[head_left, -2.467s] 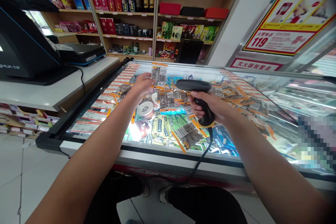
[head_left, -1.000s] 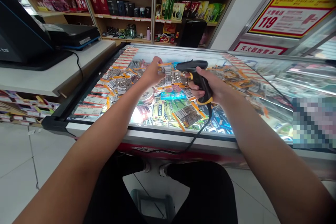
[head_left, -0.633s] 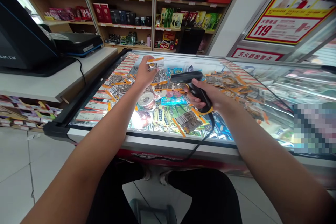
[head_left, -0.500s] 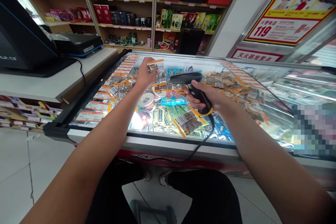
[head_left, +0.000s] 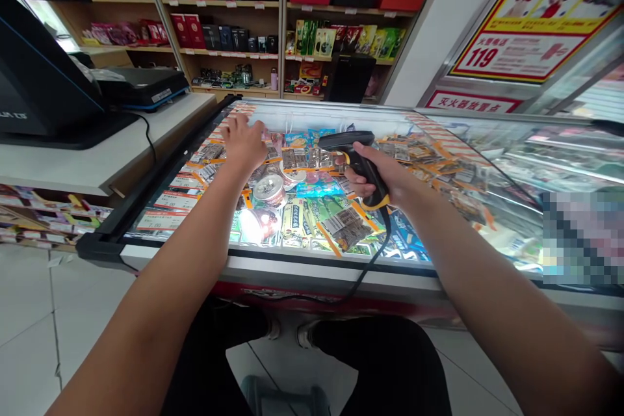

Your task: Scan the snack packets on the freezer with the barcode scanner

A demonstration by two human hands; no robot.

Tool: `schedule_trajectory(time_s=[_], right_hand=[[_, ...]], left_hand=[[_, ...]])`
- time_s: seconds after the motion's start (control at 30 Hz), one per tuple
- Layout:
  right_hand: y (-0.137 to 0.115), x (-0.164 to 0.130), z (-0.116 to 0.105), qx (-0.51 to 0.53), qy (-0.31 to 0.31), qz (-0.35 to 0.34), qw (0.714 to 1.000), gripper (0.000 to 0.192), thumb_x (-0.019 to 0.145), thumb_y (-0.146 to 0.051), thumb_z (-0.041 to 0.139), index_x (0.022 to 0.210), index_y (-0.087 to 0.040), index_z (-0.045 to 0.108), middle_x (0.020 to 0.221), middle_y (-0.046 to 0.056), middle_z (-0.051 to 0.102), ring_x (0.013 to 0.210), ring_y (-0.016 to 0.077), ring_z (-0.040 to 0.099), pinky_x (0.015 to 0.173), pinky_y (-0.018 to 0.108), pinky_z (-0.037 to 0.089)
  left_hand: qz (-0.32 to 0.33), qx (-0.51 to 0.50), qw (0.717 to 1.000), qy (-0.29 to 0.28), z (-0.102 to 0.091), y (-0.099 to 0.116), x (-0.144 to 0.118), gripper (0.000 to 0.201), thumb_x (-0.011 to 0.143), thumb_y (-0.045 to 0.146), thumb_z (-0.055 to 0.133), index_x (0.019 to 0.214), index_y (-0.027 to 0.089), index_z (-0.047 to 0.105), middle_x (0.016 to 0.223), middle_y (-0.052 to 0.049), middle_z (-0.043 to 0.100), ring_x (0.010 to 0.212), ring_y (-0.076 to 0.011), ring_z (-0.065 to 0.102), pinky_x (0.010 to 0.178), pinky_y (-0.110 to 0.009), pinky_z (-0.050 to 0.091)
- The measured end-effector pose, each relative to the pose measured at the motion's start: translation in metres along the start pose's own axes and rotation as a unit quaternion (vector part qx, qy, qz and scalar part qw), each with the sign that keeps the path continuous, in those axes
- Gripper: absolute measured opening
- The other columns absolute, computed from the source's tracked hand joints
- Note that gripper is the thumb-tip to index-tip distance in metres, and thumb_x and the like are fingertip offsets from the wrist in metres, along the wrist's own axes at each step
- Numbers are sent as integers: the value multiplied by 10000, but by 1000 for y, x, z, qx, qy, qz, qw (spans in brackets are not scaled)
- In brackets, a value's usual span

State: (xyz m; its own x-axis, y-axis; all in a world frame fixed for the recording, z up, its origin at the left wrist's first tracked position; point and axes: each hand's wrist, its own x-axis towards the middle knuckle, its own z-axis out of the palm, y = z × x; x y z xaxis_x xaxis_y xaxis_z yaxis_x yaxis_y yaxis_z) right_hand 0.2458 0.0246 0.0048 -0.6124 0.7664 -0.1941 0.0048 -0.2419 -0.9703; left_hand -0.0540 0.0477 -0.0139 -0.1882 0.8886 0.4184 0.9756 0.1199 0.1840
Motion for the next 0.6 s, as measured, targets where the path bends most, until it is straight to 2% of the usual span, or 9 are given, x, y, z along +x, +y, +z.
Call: schedule_trajectory(time_s=[0.1, 0.17, 0.23, 0.4, 0.5, 0.6], right_hand=[[2, 3, -3, 22, -1, -3, 1000, 472, 889, -632, 718, 1010, -231, 500, 544, -72, 425, 401, 63, 311, 370, 225, 232], [3, 5, -4, 32, -4, -4, 999, 451, 897, -609, 720, 1012, -233, 498, 538, -70, 436, 398, 68, 321, 369, 218, 249], [3, 5, -5, 33, -3, 0, 999, 441, 901, -601, 719, 1012, -235, 498, 534, -68, 442, 395, 73, 333, 368, 214, 266], [2, 4, -4, 36, 3, 6, 999, 425, 913, -589, 712, 1002, -229, 505, 534, -64, 446, 392, 76, 343, 370, 206, 282], [2, 4, -3, 37, 15, 4, 999, 413, 918, -585, 706, 994, -228, 512, 538, -57, 453, 394, 80, 347, 377, 204, 299], [2, 4, -2, 37, 23, 2, 999, 410, 919, -587, 702, 983, -228, 515, 542, -53, 457, 398, 82, 352, 378, 201, 303]], left_hand=[[116, 20, 990, -81, 12, 14, -4, 479, 969, 306, 455, 1423, 234, 588, 1514, -169, 526, 1414, -381, 456, 1140, -552, 360], [151, 42, 976, -151, 17, 21, -7, 521, 977, 280, 420, 1476, 192, 540, 1510, -185, 541, 1417, -380, 467, 1143, -547, 369], [147, 65, 969, -187, 18, 23, -8, 561, 952, 222, 440, 1503, 145, 506, 1528, -212, 528, 1432, -387, 462, 1143, -531, 381], [88, 120, 967, -205, 9, 4, -4, 573, 907, 183, 512, 1479, 155, 535, 1535, -226, 522, 1428, -399, 479, 1137, -519, 395], [50, 135, 969, -203, 7, -4, 0, 526, 910, 191, 511, 1428, 133, 581, 1509, -247, 534, 1424, -404, 484, 1139, -526, 388], [58, 98, 977, -183, 12, 2, -1, 510, 959, 287, 459, 1432, 133, 572, 1494, -248, 553, 1420, -407, 486, 1155, -548, 365]])
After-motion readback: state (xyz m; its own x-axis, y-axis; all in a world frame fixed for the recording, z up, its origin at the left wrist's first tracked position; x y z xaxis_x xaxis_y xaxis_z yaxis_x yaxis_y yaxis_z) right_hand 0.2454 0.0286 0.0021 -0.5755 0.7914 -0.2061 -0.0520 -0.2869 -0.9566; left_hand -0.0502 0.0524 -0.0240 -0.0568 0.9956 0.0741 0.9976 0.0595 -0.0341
